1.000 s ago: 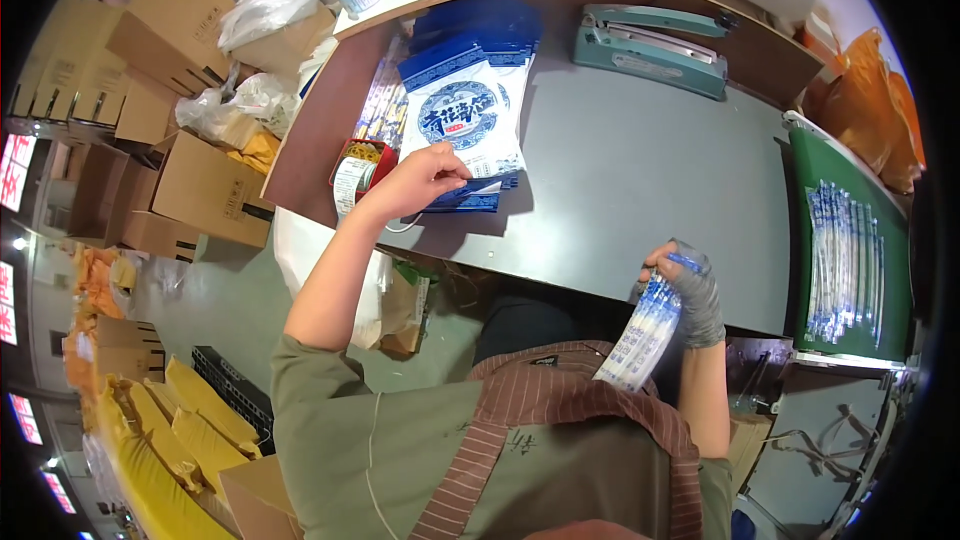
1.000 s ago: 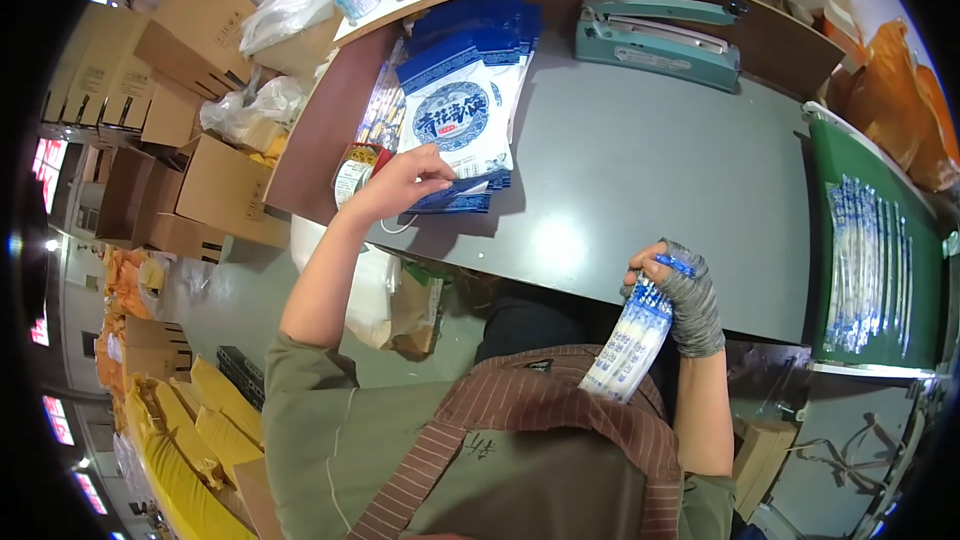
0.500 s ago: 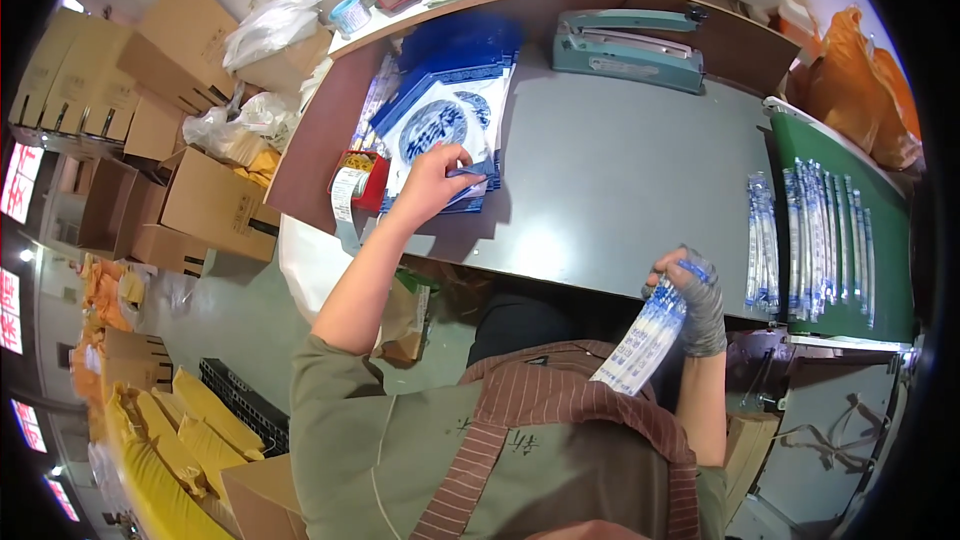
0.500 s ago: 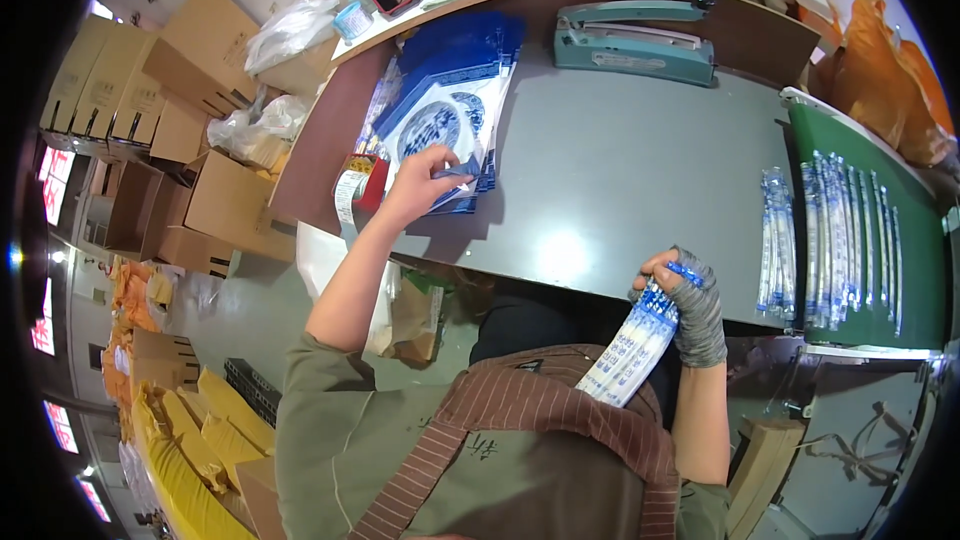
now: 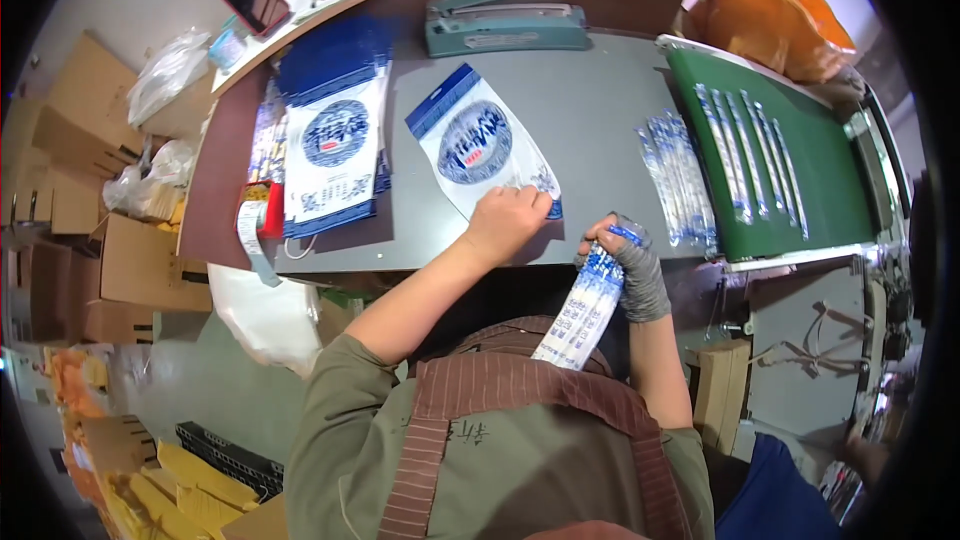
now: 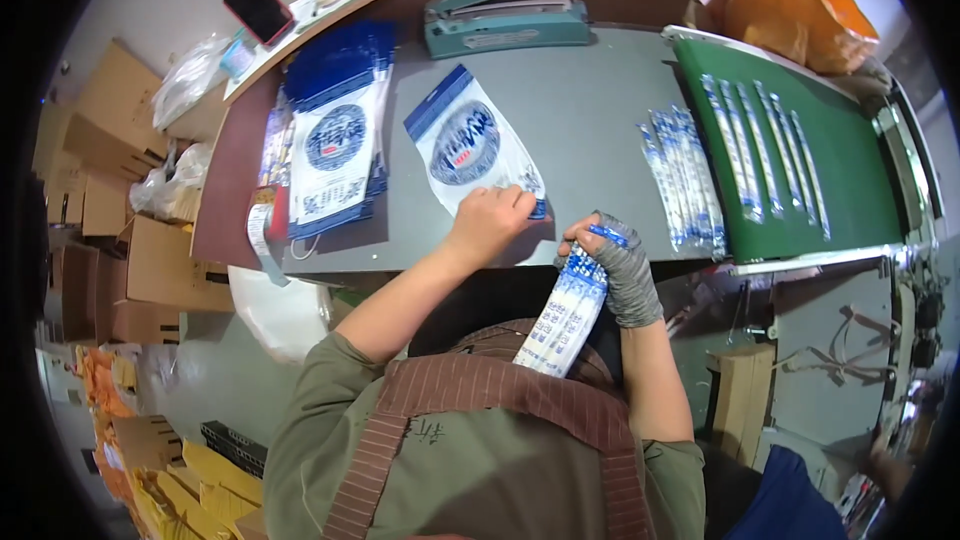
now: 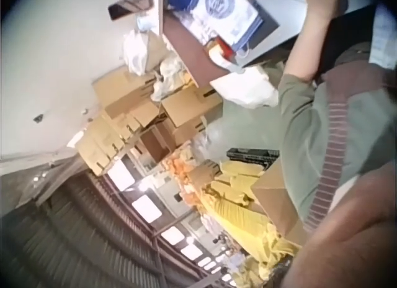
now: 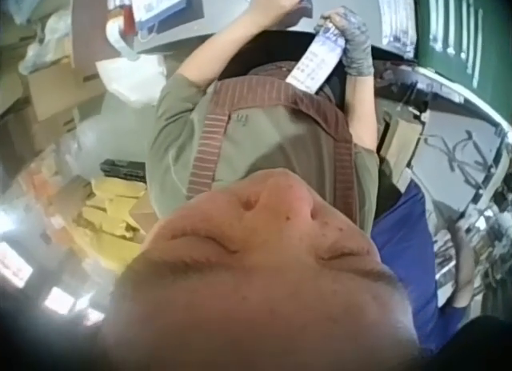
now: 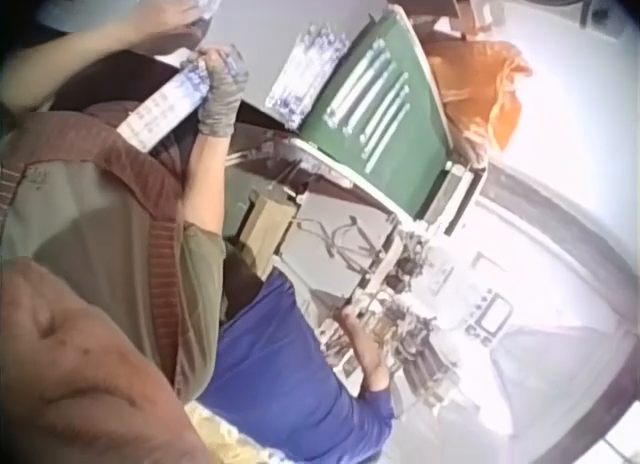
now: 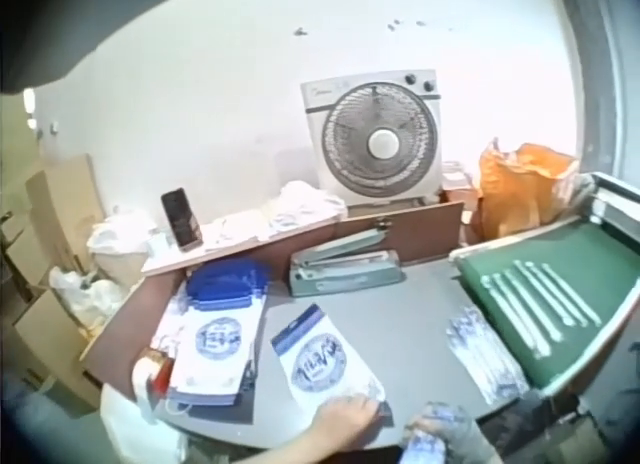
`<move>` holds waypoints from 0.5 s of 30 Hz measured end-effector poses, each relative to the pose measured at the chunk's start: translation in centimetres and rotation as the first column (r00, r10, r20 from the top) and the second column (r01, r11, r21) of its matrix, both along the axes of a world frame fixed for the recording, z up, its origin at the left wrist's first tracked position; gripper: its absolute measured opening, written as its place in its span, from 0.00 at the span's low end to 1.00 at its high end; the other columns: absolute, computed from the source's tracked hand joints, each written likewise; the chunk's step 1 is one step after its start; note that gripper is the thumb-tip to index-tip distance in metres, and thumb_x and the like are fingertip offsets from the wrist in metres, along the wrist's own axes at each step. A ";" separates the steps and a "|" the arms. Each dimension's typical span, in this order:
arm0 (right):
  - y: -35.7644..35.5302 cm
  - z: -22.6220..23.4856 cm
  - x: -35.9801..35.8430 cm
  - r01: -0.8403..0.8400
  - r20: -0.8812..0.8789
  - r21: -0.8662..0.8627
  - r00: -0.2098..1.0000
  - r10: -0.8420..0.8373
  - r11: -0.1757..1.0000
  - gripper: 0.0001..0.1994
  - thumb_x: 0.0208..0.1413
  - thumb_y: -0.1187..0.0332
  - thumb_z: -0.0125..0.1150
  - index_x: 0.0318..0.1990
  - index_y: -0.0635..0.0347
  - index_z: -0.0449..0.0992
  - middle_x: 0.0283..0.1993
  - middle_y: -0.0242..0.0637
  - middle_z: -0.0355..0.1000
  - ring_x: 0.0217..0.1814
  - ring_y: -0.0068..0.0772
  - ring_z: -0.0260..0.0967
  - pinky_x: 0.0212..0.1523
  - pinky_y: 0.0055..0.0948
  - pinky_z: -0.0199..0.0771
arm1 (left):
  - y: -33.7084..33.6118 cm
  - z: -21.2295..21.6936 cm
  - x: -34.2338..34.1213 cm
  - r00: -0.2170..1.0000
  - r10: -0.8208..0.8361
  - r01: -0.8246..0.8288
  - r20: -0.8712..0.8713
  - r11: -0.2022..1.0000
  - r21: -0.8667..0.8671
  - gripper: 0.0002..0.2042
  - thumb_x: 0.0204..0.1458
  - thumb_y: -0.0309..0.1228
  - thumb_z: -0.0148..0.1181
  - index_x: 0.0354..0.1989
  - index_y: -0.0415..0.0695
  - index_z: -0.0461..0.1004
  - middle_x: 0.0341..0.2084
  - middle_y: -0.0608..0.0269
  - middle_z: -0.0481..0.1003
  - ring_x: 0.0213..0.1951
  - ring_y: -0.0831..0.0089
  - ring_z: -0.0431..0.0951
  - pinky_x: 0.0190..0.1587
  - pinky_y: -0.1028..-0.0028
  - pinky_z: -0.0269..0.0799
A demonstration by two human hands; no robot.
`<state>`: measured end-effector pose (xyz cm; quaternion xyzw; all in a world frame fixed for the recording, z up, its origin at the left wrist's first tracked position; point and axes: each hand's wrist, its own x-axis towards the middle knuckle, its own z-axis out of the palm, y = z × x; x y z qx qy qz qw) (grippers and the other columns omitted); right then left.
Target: Group individual items and pack them into plastic bags, then place bags into a cardboard box.
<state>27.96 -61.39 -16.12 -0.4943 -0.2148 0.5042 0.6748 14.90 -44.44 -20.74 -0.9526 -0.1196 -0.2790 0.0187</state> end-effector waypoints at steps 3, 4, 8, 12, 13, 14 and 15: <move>-0.6 -0.1 0.3 0.000 -0.006 0.014 1.000 0.000 1.000 0.12 0.51 0.62 0.61 0.34 0.62 0.73 0.28 0.38 0.74 0.28 0.28 0.73 0.31 0.26 0.76 | 0.5 1.4 0.4 0.985 -0.076 0.077 -0.155 0.997 0.001 0.11 0.51 0.39 0.58 0.25 0.44 0.69 0.21 0.62 0.72 0.24 0.64 0.77 0.27 0.67 0.71; -0.9 -0.2 0.5 0.010 -0.010 0.012 1.000 -0.010 1.000 0.12 0.51 0.62 0.61 0.34 0.62 0.73 0.28 0.38 0.74 0.28 0.28 0.73 0.31 0.26 0.76 | 0.4 0.8 0.5 0.983 -0.086 0.087 -0.160 0.996 -0.001 0.11 0.51 0.39 0.58 0.25 0.44 0.69 0.21 0.62 0.72 0.24 0.64 0.77 0.27 0.67 0.71; -1.4 -0.8 1.2 0.018 -0.033 0.031 0.999 -0.017 0.999 0.12 0.51 0.62 0.62 0.35 0.62 0.73 0.28 0.39 0.74 0.28 0.29 0.74 0.32 0.26 0.77 | 1.8 0.9 -0.4 0.936 -0.146 -0.039 -0.319 0.860 -0.509 0.16 0.56 0.41 0.55 0.31 0.38 0.68 0.27 0.53 0.71 0.29 0.53 0.74 0.36 0.64 0.71; -1.7 -1.7 1.6 0.026 -0.067 0.058 0.998 -0.022 0.998 0.12 0.53 0.62 0.61 0.36 0.63 0.74 0.30 0.39 0.75 0.30 0.28 0.74 0.33 0.26 0.77 | 4.4 1.3 -2.5 0.831 -0.503 0.052 -0.239 0.497 -0.866 0.13 0.59 0.34 0.54 0.41 0.34 0.71 0.34 0.53 0.72 0.37 0.69 0.72 0.40 0.71 0.66; -1.7 -1.6 1.6 0.019 -0.067 0.056 0.998 -0.015 0.998 0.12 0.53 0.62 0.61 0.36 0.63 0.74 0.30 0.39 0.75 0.30 0.28 0.74 0.33 0.26 0.77 | 4.2 0.9 -2.7 0.859 -0.491 0.111 -0.145 0.455 -0.884 0.13 0.58 0.33 0.55 0.42 0.35 0.72 0.33 0.55 0.73 0.37 0.69 0.73 0.40 0.71 0.67; -1.6 -1.5 1.5 0.015 -0.070 0.056 0.997 -0.011 0.998 0.12 0.53 0.62 0.61 0.36 0.63 0.74 0.30 0.39 0.75 0.30 0.28 0.74 0.33 0.25 0.77 | 4.0 0.9 -2.8 0.879 -0.475 0.172 -0.050 0.414 -0.894 0.13 0.57 0.32 0.57 0.44 0.35 0.73 0.33 0.57 0.73 0.36 0.69 0.73 0.41 0.72 0.67; -1.5 -1.5 1.5 0.010 -0.072 0.056 0.997 -0.006 0.998 0.12 0.54 0.62 0.61 0.36 0.63 0.74 0.30 0.39 0.75 0.30 0.28 0.74 0.33 0.25 0.77 | 3.7 1.0 -2.4 0.894 -0.439 0.122 -0.090 0.431 -0.894 0.12 0.54 0.30 0.60 0.42 0.35 0.76 0.32 0.59 0.74 0.35 0.71 0.73 0.41 0.74 0.68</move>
